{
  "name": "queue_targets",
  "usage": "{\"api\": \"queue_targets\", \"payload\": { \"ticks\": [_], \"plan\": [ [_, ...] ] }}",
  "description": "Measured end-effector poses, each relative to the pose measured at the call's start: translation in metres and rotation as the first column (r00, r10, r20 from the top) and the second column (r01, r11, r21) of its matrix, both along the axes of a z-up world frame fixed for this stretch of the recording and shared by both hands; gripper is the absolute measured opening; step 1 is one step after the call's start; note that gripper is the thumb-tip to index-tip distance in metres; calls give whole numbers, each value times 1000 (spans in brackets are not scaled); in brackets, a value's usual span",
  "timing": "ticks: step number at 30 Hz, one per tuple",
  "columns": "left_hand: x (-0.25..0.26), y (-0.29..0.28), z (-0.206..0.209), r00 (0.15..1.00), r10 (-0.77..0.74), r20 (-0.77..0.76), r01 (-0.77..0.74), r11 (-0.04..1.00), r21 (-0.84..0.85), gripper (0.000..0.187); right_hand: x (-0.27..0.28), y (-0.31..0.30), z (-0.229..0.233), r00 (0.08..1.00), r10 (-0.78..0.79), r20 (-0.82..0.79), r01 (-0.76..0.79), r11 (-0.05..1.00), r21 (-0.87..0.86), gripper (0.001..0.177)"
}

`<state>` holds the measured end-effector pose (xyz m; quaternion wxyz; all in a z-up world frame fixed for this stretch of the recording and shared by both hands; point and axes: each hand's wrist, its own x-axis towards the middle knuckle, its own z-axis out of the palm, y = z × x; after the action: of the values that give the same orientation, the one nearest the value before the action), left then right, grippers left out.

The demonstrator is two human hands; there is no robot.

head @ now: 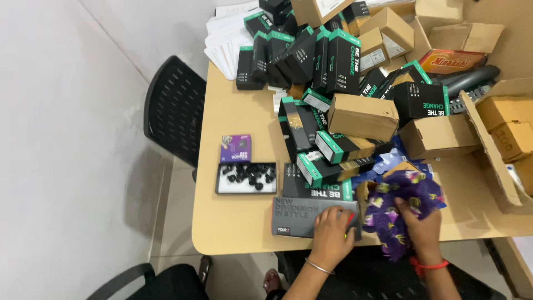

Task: The person packs small boxes into a larger cardboard box on a desk, wipes boxes and a chair with a cloth, and handles and opens small cardboard boxes by hand.

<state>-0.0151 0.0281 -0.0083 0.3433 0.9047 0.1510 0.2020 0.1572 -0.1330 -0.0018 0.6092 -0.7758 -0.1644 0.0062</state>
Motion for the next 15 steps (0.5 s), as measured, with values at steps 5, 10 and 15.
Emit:
{"api": "queue_targets", "payload": {
  "ticks": [5, 10, 15],
  "plan": [
    [-45, 90, -14, 998, 27, -61, -22, 996, 81, 69, 8, -16, -14, 979, -137, -154, 140, 990, 11, 33],
    [-59, 130, -24, 853, -79, -516, 160, 980, 115, 133, -5, 3, -63, 781, 7, -624, -77, 993, -84, 45],
    [-72, 134, -61, 920, -42, -391, 138, 966, 220, 124, -16, 26, -120, 883, 309, -354, -461, 710, -532, 65]
  ]
}}
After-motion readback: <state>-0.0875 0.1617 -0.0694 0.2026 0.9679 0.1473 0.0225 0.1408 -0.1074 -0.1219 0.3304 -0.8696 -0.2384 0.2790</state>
